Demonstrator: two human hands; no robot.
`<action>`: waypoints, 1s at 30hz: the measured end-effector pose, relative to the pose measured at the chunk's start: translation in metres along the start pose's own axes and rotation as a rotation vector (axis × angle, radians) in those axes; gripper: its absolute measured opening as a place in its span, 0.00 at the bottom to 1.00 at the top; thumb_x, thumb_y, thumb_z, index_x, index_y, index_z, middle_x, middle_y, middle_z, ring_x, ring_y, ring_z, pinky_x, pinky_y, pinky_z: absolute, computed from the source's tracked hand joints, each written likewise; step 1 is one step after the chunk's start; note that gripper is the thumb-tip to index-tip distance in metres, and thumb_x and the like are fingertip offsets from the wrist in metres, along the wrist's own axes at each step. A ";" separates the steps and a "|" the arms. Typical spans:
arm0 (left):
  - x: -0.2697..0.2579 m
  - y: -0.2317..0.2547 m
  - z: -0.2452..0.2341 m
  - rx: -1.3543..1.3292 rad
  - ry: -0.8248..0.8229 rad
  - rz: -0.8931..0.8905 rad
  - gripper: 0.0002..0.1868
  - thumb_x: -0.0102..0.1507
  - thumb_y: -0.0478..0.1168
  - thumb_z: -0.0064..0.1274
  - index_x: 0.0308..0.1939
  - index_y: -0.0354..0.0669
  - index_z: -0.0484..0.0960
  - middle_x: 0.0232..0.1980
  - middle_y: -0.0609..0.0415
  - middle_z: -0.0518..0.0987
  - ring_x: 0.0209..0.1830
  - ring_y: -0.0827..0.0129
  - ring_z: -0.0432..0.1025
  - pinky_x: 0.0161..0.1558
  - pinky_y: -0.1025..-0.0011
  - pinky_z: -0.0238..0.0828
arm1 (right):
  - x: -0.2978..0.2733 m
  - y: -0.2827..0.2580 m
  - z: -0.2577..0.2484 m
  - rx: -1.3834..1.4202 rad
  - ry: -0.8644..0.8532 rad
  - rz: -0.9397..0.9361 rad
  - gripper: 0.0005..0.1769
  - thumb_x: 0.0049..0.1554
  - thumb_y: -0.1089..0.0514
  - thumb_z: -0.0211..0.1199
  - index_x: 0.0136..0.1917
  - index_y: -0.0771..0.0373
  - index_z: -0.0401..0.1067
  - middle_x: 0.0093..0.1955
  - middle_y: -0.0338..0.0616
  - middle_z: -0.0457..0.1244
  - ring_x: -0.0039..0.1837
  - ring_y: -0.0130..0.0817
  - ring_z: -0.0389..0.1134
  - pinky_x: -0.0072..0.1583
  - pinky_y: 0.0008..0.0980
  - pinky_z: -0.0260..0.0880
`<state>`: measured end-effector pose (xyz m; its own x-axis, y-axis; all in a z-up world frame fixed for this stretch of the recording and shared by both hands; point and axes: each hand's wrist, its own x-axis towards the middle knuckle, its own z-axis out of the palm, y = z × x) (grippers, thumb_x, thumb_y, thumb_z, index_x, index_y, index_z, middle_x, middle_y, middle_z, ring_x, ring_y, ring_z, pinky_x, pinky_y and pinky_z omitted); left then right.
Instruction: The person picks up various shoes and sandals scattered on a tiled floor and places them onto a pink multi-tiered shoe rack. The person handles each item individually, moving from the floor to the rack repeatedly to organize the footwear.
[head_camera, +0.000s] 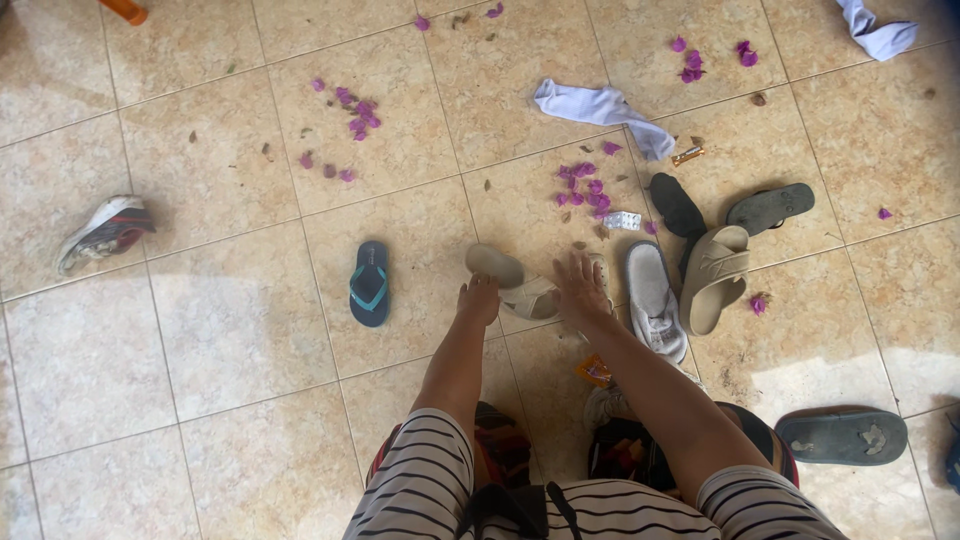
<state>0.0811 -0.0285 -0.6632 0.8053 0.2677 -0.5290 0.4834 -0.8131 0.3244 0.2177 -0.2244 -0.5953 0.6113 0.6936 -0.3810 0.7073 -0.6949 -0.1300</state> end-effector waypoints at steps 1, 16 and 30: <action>0.007 0.001 0.005 0.011 0.013 0.004 0.28 0.67 0.43 0.48 0.71 0.44 0.65 0.76 0.46 0.62 0.79 0.52 0.51 0.72 0.46 0.52 | 0.002 0.004 0.001 0.012 0.014 -0.003 0.41 0.61 0.41 0.56 0.82 0.53 0.48 0.84 0.58 0.38 0.85 0.58 0.33 0.80 0.55 0.32; 0.010 0.021 0.025 -0.289 -0.056 -0.239 0.15 0.69 0.46 0.46 0.59 0.55 0.80 0.60 0.49 0.79 0.64 0.51 0.70 0.62 0.49 0.67 | -0.005 0.001 -0.013 0.112 0.003 0.064 0.39 0.62 0.40 0.57 0.81 0.52 0.49 0.84 0.57 0.38 0.85 0.57 0.34 0.81 0.54 0.32; -0.039 0.036 -0.098 -0.749 0.142 -0.017 0.15 0.69 0.45 0.50 0.56 0.42 0.79 0.48 0.43 0.83 0.49 0.54 0.78 0.51 0.61 0.71 | -0.011 -0.002 -0.113 0.814 0.050 0.352 0.39 0.63 0.40 0.55 0.82 0.51 0.51 0.67 0.55 0.64 0.68 0.51 0.68 0.72 0.48 0.65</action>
<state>0.1007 -0.0171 -0.5538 0.8077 0.3824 -0.4487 0.5588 -0.2541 0.7894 0.2497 -0.2093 -0.4877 0.7738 0.4089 -0.4837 0.0156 -0.7758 -0.6308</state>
